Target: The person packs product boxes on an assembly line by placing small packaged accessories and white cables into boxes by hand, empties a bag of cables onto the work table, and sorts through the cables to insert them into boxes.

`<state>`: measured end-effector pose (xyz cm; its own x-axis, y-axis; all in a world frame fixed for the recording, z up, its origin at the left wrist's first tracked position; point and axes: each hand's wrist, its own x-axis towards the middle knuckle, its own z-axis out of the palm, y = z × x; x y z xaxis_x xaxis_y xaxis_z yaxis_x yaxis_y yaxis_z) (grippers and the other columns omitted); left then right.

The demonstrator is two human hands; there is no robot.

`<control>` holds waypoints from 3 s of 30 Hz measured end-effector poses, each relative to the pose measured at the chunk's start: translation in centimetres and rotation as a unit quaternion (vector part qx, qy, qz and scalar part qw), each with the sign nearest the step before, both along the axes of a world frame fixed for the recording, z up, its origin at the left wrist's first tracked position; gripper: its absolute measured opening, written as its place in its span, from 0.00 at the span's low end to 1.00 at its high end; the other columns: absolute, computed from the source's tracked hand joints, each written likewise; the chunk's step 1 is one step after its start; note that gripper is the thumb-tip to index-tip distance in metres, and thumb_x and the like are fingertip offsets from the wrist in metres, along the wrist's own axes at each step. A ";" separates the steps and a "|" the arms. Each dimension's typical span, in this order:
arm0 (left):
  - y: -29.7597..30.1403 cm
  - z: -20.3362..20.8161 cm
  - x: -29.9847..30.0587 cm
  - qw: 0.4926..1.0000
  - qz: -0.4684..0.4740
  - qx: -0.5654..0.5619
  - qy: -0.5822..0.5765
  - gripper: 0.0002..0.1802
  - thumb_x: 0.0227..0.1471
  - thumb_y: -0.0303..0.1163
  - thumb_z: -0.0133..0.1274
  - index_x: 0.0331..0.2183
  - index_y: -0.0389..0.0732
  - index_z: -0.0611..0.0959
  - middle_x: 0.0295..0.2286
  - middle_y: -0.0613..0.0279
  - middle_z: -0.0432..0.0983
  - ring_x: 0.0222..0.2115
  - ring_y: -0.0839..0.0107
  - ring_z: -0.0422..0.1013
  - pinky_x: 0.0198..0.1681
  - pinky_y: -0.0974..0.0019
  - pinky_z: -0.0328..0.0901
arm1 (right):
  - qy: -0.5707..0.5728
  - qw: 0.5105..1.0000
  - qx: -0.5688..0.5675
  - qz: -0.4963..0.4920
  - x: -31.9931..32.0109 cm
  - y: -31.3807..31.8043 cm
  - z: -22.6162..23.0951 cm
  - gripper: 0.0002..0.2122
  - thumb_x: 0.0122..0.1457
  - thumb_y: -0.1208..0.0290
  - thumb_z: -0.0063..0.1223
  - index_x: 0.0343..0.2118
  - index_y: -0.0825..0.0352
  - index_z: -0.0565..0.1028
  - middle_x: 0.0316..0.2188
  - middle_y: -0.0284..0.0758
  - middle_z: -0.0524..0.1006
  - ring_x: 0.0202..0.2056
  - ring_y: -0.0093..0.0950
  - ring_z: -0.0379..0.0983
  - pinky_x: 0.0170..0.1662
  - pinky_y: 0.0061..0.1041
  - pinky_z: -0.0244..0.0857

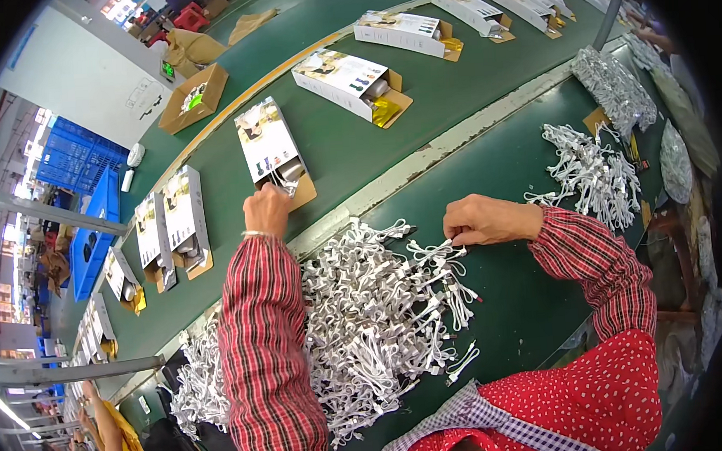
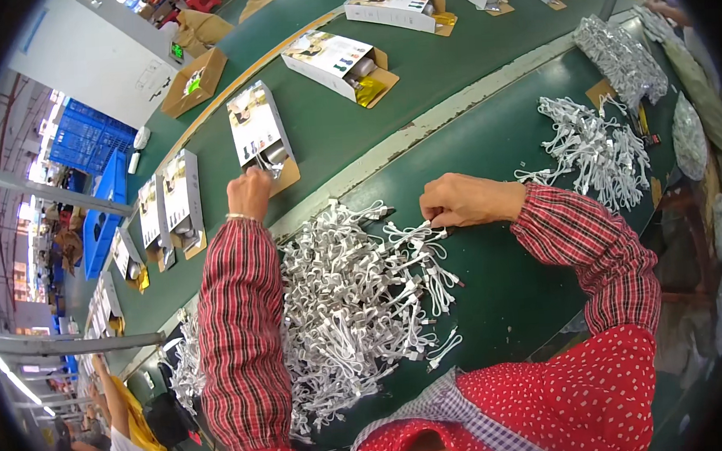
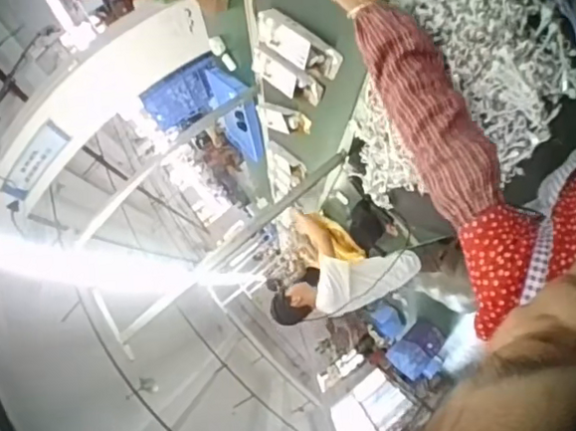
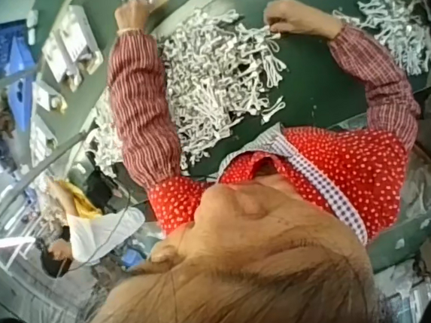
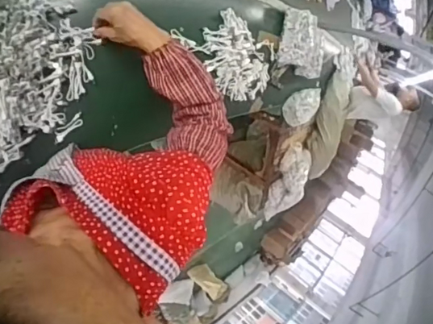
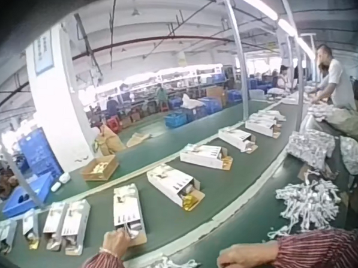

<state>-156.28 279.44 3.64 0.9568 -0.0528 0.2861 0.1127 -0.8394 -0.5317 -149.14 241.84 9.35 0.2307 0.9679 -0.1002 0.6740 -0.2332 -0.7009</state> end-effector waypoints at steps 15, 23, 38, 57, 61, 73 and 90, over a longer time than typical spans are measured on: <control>-2.8 2.2 -6.3 0.888 -0.204 -0.407 0.056 0.08 0.49 0.35 0.53 0.29 0.40 0.77 0.34 0.60 0.74 0.33 0.60 0.73 0.30 0.58 0.69 | 0.197 0.956 0.039 -0.212 -1.7 7.6 1.8 0.08 0.53 0.70 0.54 0.26 0.71 0.73 0.22 0.31 0.74 0.20 0.18 0.70 0.23 0.17 0.64; 1.9 -1.6 -3.1 0.979 -0.164 -0.082 -0.089 0.13 0.47 0.31 0.47 0.36 0.38 0.77 0.35 0.62 0.70 0.42 0.67 0.64 0.35 0.67 0.63 | 0.252 0.921 0.170 -0.245 -3.7 15.5 1.0 0.08 0.59 0.69 0.49 0.32 0.70 0.71 0.27 0.32 0.76 0.23 0.15 0.70 0.25 0.14 0.64; 0.3 0.3 -1.2 0.616 0.084 -0.781 0.051 0.18 0.45 0.40 0.51 0.23 0.32 0.81 0.24 0.44 0.76 0.28 0.51 0.75 0.30 0.54 0.69 | 0.151 0.931 0.143 -0.300 -6.2 15.1 0.1 0.08 0.61 0.68 0.47 0.33 0.69 0.70 0.25 0.31 0.75 0.24 0.16 0.70 0.27 0.15 0.65; 10.0 3.6 -21.6 0.837 -0.237 -0.411 0.272 0.14 0.46 0.38 0.56 0.29 0.37 0.81 0.27 0.53 0.75 0.29 0.55 0.72 0.32 0.58 0.66 | -0.220 0.834 0.361 -0.354 -7.1 32.1 -4.3 0.06 0.54 0.70 0.48 0.27 0.67 0.69 0.24 0.42 0.72 0.28 0.43 0.70 0.31 0.37 0.64; 11.2 1.5 -22.8 0.805 -0.219 -0.438 0.335 0.13 0.44 0.41 0.57 0.25 0.40 0.82 0.21 0.54 0.76 0.27 0.55 0.73 0.32 0.55 0.66 | -0.321 0.867 0.284 -0.255 -15.5 35.7 -2.9 0.05 0.53 0.70 0.50 0.26 0.66 0.71 0.26 0.38 0.71 0.26 0.31 0.72 0.27 0.27 0.66; 16.5 4.3 -30.9 0.819 -0.329 -0.467 0.061 0.10 0.40 0.30 0.60 0.26 0.40 0.76 0.21 0.62 0.74 0.23 0.65 0.69 0.27 0.62 0.63 | -0.315 0.933 0.146 -0.098 -18.3 41.9 -4.5 0.10 0.50 0.67 0.54 0.29 0.70 0.75 0.28 0.42 0.73 0.28 0.36 0.73 0.31 0.35 0.67; 28.3 -0.5 -19.7 0.263 0.179 -0.888 -0.332 0.10 0.50 0.27 0.54 0.24 0.28 0.79 0.16 0.56 0.74 0.11 0.75 0.67 0.12 0.73 0.61 | -0.108 0.992 -0.053 0.046 -37.2 34.6 -3.5 0.11 0.49 0.70 0.55 0.29 0.72 0.68 0.27 0.43 0.71 0.28 0.44 0.73 0.31 0.38 0.67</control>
<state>-175.97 307.72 3.10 0.5176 0.7875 -0.3345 -0.0723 0.4298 0.9000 -186.34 276.43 5.85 0.1699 0.9722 -0.1611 0.8272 -0.2295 -0.5129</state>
